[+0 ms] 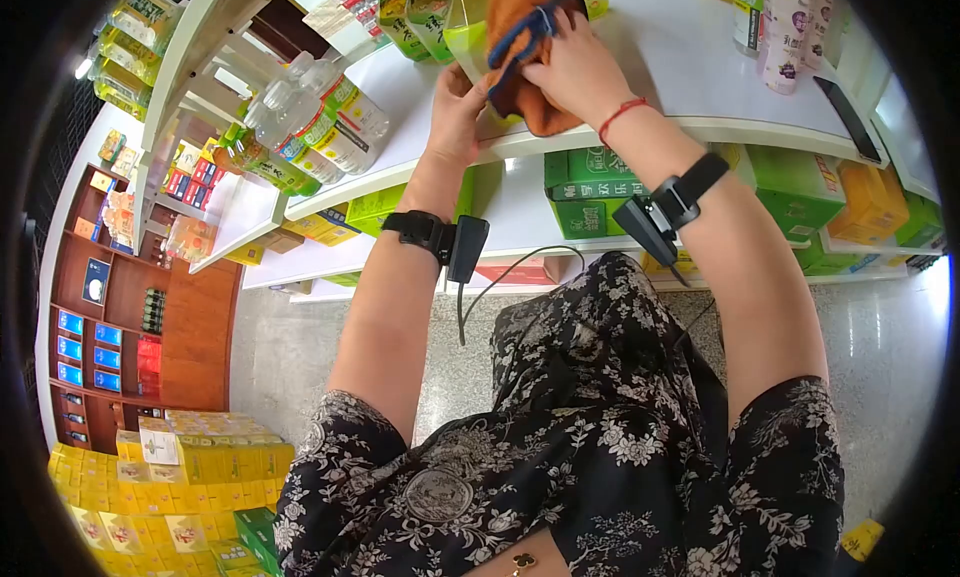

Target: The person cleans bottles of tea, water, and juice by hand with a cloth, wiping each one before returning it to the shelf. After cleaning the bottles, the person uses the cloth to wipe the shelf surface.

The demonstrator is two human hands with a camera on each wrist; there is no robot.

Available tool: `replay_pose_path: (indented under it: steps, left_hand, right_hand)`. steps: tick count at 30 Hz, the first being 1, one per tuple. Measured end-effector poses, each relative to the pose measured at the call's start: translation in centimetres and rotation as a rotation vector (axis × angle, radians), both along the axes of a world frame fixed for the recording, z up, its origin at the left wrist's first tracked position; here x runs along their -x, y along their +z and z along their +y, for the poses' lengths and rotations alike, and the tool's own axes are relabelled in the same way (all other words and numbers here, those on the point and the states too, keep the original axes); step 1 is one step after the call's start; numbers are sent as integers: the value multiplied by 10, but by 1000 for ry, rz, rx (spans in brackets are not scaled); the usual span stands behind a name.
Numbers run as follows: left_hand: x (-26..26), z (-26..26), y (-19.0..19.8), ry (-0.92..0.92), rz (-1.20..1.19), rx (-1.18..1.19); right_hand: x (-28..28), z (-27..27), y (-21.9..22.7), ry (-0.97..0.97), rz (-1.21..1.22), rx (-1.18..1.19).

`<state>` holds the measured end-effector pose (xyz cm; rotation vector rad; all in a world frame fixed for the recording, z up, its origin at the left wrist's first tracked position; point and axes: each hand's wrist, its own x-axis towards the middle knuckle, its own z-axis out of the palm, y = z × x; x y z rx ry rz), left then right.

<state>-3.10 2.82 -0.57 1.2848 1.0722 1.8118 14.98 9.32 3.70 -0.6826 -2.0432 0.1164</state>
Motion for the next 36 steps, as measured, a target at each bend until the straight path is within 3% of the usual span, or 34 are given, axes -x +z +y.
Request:
replay_pose_path:
  steps: [2,6,9,11,14,17,23,25,27,29,30,31,34,36]
  left_hand:
    - [-4,-4,5,-18,-8,11]
    - [-9,-10,11,-19,12,22]
    - [-10,-10,13,-8,55,25]
    - [-11,-11,13,-5,17,35]
    - [-15,-14,15,-7,-25,26]
    - [-13,-10,11,2,-18,-13]
    - [-10,-8,7,25,21,-13]
    - [-10,-5,6,45,60,4]
    - [-12,-3,5,144,155,14]
    - [-15,-5,5,200,196,36]
    - [-14,-5,5,260,236,59]
    - [-11,-4,5,262,238,56]
    - [-9,-8,8,99,76,16]
    - [-11,-12,10,25,-53,32]
  right_hand:
    - [-13,-1,-26,1,-146,142]
    - [-17,-8,-15,-14,-199,239]
    - [-8,4,-4,5,-86,298]
    - [-2,11,11,7,-62,252]
    - [10,17,33,62,113,-85]
    - [12,-4,54,3,37,8]
    - [8,15,8,60,113,-80]
    - [0,17,-7,30,-8,188]
    - [-9,14,-13,26,-70,225]
    - [-17,6,-12,12,-268,451]
    - [-17,2,-15,36,-117,308]
    - [-17,5,-12,38,-115,305]
    - [-13,21,-2,128,-181,462]
    - [-4,26,5,136,46,327]
